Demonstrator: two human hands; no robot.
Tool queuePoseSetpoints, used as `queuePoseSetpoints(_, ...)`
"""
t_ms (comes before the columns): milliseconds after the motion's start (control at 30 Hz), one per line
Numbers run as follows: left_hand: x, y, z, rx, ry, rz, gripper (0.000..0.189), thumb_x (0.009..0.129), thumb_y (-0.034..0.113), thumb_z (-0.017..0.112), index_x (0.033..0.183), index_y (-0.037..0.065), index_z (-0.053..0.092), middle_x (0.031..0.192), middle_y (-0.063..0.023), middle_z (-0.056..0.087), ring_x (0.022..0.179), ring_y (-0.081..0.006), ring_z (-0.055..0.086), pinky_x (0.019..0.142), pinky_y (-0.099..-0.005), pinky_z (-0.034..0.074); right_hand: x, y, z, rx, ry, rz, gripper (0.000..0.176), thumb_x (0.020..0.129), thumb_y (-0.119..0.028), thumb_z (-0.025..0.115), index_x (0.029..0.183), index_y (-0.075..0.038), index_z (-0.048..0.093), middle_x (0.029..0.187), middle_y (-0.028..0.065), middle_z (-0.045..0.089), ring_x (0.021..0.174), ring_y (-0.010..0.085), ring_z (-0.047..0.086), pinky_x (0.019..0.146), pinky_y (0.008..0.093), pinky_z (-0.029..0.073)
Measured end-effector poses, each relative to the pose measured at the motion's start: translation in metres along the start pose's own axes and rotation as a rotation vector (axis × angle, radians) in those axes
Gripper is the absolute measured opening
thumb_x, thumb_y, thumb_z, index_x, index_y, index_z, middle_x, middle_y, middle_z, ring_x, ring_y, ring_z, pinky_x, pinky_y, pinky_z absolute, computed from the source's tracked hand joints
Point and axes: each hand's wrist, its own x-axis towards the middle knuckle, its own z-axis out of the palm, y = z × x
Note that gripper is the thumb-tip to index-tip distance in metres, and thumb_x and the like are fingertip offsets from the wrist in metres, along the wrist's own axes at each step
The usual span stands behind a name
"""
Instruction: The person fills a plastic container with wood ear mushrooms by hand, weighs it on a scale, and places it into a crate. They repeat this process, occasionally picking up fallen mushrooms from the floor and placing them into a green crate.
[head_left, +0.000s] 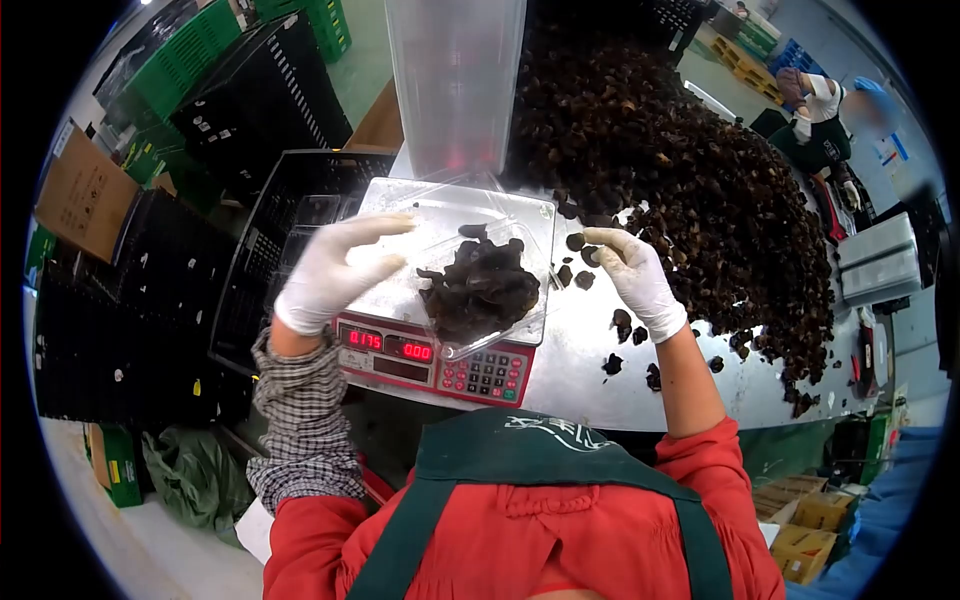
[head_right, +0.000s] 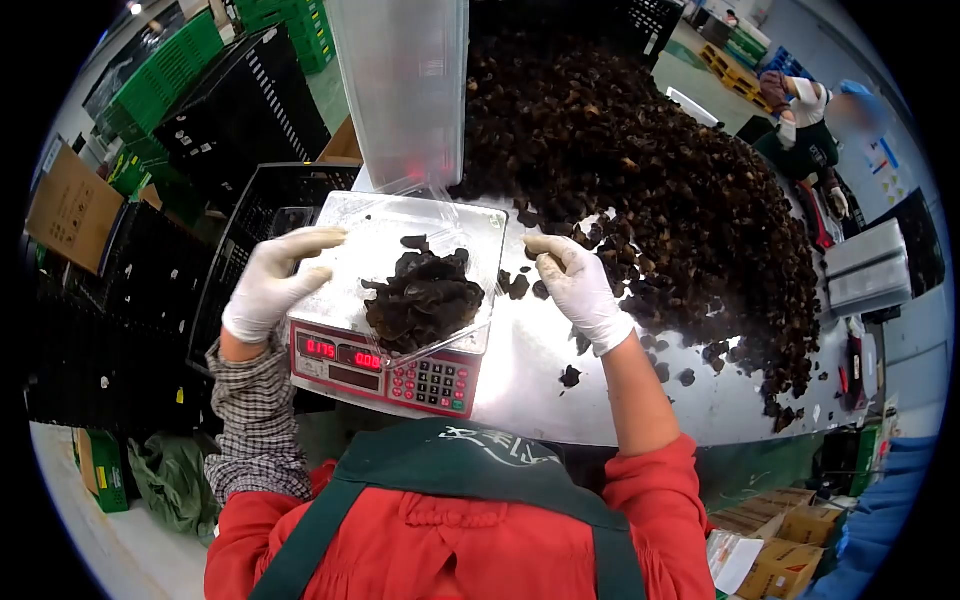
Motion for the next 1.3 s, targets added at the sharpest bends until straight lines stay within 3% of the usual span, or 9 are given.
queuePoseSetpoints(233,-0.032,0.002,-0.022,0.001,0.402,-0.009,0.028,0.086,0.006,0.065,0.113,-0.002,0.063,0.101,-0.0124,0.067,0.089,-0.0141,0.064,0.078,-0.0241,0.052,0.019,-0.019,0.027,-0.187,-0.100,-0.113,0.023,0.093,-0.007,0.054,0.113,-0.001,0.062,0.091,0.0005,0.055,0.070,0.0064,0.052,0.062,0.0195,0.045)
queuePoseSetpoints(300,-0.043,0.001,-0.027,-0.010,0.455,-0.077,0.028,0.088,0.003,0.063,0.115,-0.002,0.062,0.110,-0.0100,0.065,0.100,-0.0142,0.061,0.090,-0.0248,0.048,0.026,-0.016,0.035,-0.186,-0.109,-0.203,0.022,0.093,-0.007,0.054,0.112,-0.002,0.062,0.087,-0.0006,0.051,0.064,0.0047,0.048,0.055,0.0189,0.043)
queuePoseSetpoints(467,-0.062,-0.002,-0.014,0.107,0.572,-0.012,0.020,0.087,0.001,0.063,0.107,-0.003,0.065,0.103,-0.0084,0.066,0.093,-0.0133,0.061,0.084,-0.0216,0.046,0.033,-0.017,0.041,-0.141,-0.086,-0.116,0.020,0.093,-0.006,0.052,0.109,-0.006,0.064,0.087,-0.0005,0.053,0.055,0.0050,0.049,0.037,0.0189,0.039)
queuePoseSetpoints(567,-0.065,-0.011,0.000,0.261,0.634,0.126,0.017,0.086,0.001,0.064,0.102,-0.001,0.066,0.097,-0.0084,0.067,0.088,-0.0134,0.062,0.078,-0.0234,0.049,0.039,0.003,0.036,-0.198,-0.022,-0.064,0.019,0.089,-0.011,0.058,0.106,-0.003,0.066,0.089,0.0047,0.061,0.063,0.0109,0.055,0.056,0.0243,0.047)
queuePoseSetpoints(700,-0.070,-0.021,0.031,0.450,0.670,0.292,0.018,0.079,-0.004,0.067,0.097,0.000,0.066,0.091,-0.0103,0.066,0.079,-0.0195,0.064,0.072,-0.0255,0.051,0.035,0.019,0.032,-0.094,-0.033,0.044,0.022,0.092,-0.017,0.060,0.106,-0.002,0.065,0.074,0.0004,0.059,0.053,0.0055,0.049,0.047,0.0214,0.042)
queuePoseSetpoints(833,-0.073,-0.012,0.094,0.512,0.372,0.488,0.031,0.069,0.011,0.077,0.096,0.003,0.065,0.091,-0.0092,0.064,0.082,-0.0264,0.061,0.078,-0.0356,0.049,0.024,0.001,0.034,-0.027,-0.161,0.230,0.019,0.090,-0.017,0.062,0.087,0.001,0.066,0.071,0.0024,0.062,0.058,0.0088,0.055,0.055,0.0239,0.047)
queuePoseSetpoints(967,-0.070,-0.029,0.121,0.645,0.159,0.308,0.040,0.070,0.024,0.077,0.102,0.004,0.063,0.102,-0.0089,0.060,0.101,-0.0285,0.055,0.088,-0.0415,0.045,0.007,-0.006,0.043,-0.128,-0.260,0.232,0.020,0.088,-0.018,0.060,0.086,0.001,0.066,0.072,0.0027,0.063,0.060,0.0088,0.057,0.057,0.0236,0.047)
queuePoseSetpoints(1133,-0.081,-0.037,0.096,0.644,0.286,0.416,0.036,0.068,0.019,0.078,0.099,0.007,0.062,0.105,-0.0080,0.059,0.099,-0.0282,0.055,0.087,-0.0427,0.045,0.023,-0.007,0.036,0.036,-0.138,0.298,0.026,0.091,-0.025,0.058,0.091,0.000,0.065,0.074,0.0051,0.066,0.061,0.0071,0.057,0.058,0.0224,0.048)
queuePoseSetpoints(1300,-0.094,-0.044,0.099,0.602,0.333,0.453,0.037,0.069,0.016,0.076,0.102,0.008,0.061,0.102,-0.0080,0.060,0.094,-0.0286,0.057,0.083,-0.0421,0.046,0.070,0.014,0.036,0.466,-0.111,0.384,0.044,0.096,-0.033,0.049,0.115,0.006,0.052,0.095,0.0178,0.064,0.081,0.0229,0.067,0.072,0.0302,0.056)
